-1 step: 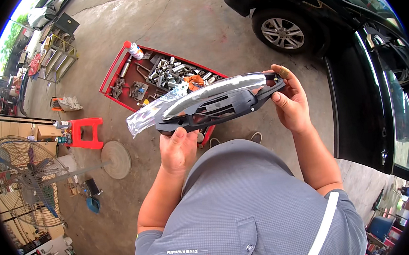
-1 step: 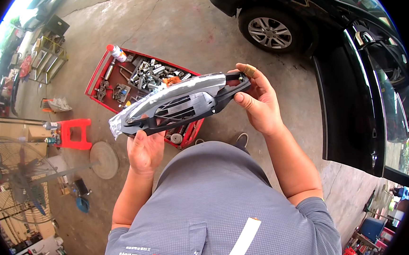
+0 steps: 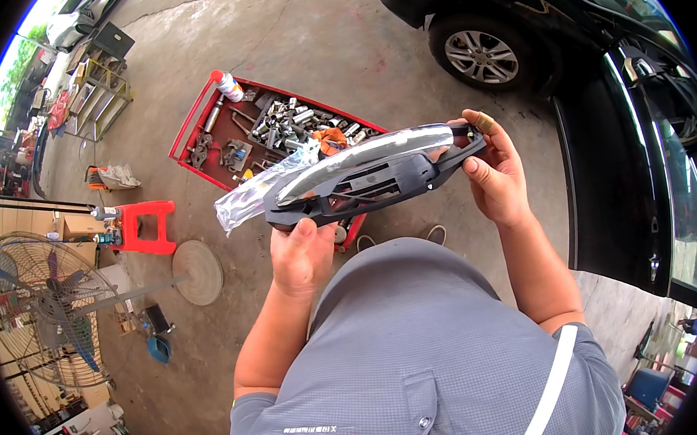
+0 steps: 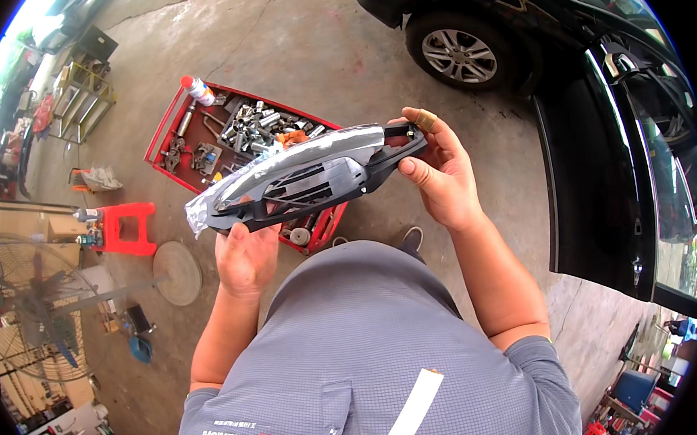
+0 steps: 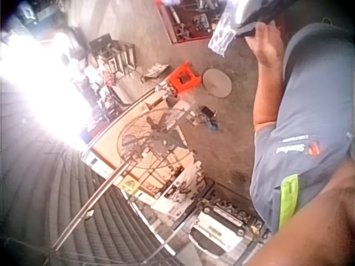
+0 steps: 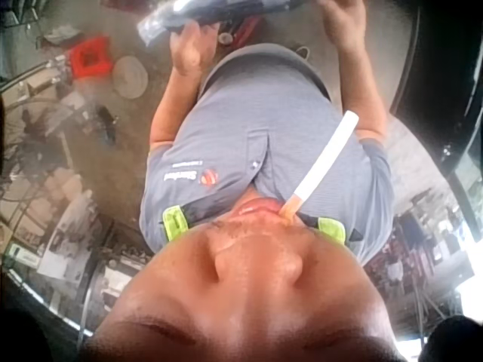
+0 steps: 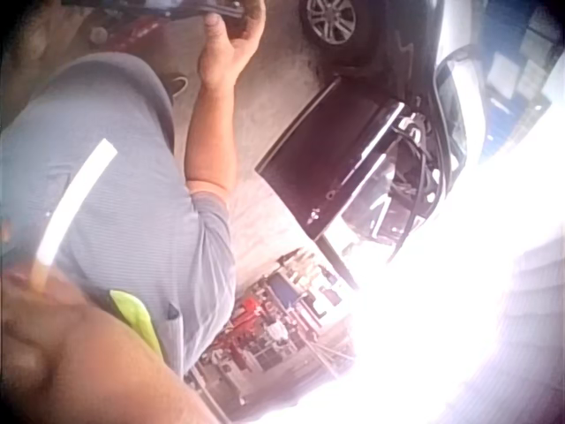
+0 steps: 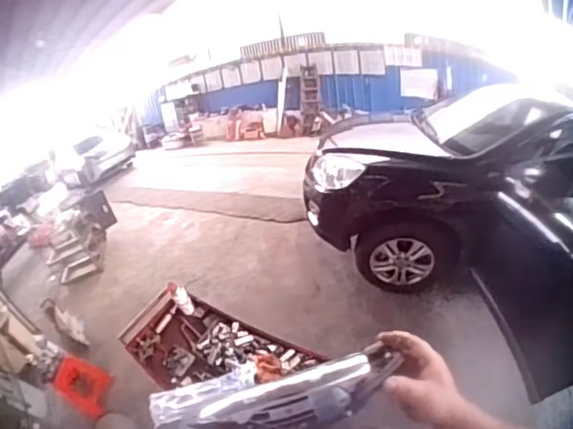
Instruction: The person removes a screw from a car door panel, retrieves a flashlight and screwdriver, and uses them to inspect and pry at the door handle area. They then unwrap a new door handle assembly and examine it closely.
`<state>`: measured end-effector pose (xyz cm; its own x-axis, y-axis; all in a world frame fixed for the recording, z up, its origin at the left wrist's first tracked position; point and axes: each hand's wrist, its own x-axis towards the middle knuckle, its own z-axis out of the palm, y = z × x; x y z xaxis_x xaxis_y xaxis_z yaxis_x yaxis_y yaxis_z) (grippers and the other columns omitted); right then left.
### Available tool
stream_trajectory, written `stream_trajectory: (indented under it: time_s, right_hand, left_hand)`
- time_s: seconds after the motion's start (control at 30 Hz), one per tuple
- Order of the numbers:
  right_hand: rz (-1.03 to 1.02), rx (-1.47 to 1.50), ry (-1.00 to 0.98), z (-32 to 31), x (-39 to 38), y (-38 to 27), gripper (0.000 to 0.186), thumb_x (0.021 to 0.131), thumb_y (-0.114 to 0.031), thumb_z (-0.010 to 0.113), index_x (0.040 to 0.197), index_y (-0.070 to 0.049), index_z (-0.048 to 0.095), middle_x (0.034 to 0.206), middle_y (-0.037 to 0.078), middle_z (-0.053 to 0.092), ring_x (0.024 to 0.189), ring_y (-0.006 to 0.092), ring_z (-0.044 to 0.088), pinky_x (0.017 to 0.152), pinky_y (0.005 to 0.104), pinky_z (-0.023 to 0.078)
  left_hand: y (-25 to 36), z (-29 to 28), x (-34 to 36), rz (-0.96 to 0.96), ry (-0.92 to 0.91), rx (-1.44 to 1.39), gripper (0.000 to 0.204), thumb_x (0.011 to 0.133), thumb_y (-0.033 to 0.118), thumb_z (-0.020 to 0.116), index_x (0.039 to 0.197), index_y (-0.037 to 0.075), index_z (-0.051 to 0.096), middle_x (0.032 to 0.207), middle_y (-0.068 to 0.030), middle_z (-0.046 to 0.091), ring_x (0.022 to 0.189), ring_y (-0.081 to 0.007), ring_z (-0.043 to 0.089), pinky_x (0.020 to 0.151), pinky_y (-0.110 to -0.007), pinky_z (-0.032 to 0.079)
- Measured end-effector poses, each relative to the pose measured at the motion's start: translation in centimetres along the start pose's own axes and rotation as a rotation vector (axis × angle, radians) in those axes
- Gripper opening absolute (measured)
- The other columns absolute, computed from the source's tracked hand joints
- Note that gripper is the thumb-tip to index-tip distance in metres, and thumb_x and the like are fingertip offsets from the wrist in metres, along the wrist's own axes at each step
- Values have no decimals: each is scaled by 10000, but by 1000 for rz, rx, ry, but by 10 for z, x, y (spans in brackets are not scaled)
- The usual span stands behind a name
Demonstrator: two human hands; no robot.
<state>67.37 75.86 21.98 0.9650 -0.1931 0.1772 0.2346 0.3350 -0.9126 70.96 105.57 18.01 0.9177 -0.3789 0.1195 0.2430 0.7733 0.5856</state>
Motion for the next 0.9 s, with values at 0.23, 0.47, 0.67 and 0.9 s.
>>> stream_trajectory:
  time_s: [0.23, 0.47, 0.67, 0.9]
  right_hand:
    - [-5, -11, 11, 2, -4, -3, 762, 799, -117, 860, 1443, -20, 464, 1323, 118, 581, 1162, 209, 604, 1029, 368, 494]
    - [-160, -200, -128, 20, -10, -13, 756, 780, -69, 868, 1420, 5, 472, 1366, 123, 569, 1206, 227, 594, 1042, 366, 480]
    - [-297, -290, -236, 32, -10, -18, 753, 759, -104, 885, 1386, 37, 492, 1350, 151, 585, 1284, 254, 548, 1108, 397, 406]
    - [-342, -280, -303, 42, -4, -21, 813, 763, -164, 890, 1421, 46, 460, 1362, 167, 572, 1295, 261, 540, 1114, 390, 396]
  left_hand:
    - [8, -1, 4, -83, 122, 11, 572, 926, 251, 709, 1402, 34, 479, 1388, -116, 563, 1327, -301, 514, 1144, -507, 391]
    - [-2, -29, 4, -263, 151, 8, 496, 956, 202, 543, 1414, 26, 464, 1347, -169, 603, 1249, -325, 582, 1085, -484, 455]
    - [-12, -32, 2, -443, 212, 92, 600, 925, 186, 572, 1473, 46, 373, 1352, -177, 592, 1137, -324, 640, 949, -476, 529]
    - [-24, -38, 3, -541, 120, 93, 633, 900, 197, 649, 1453, 31, 391, 1338, -196, 595, 1118, -339, 651, 918, -474, 541]
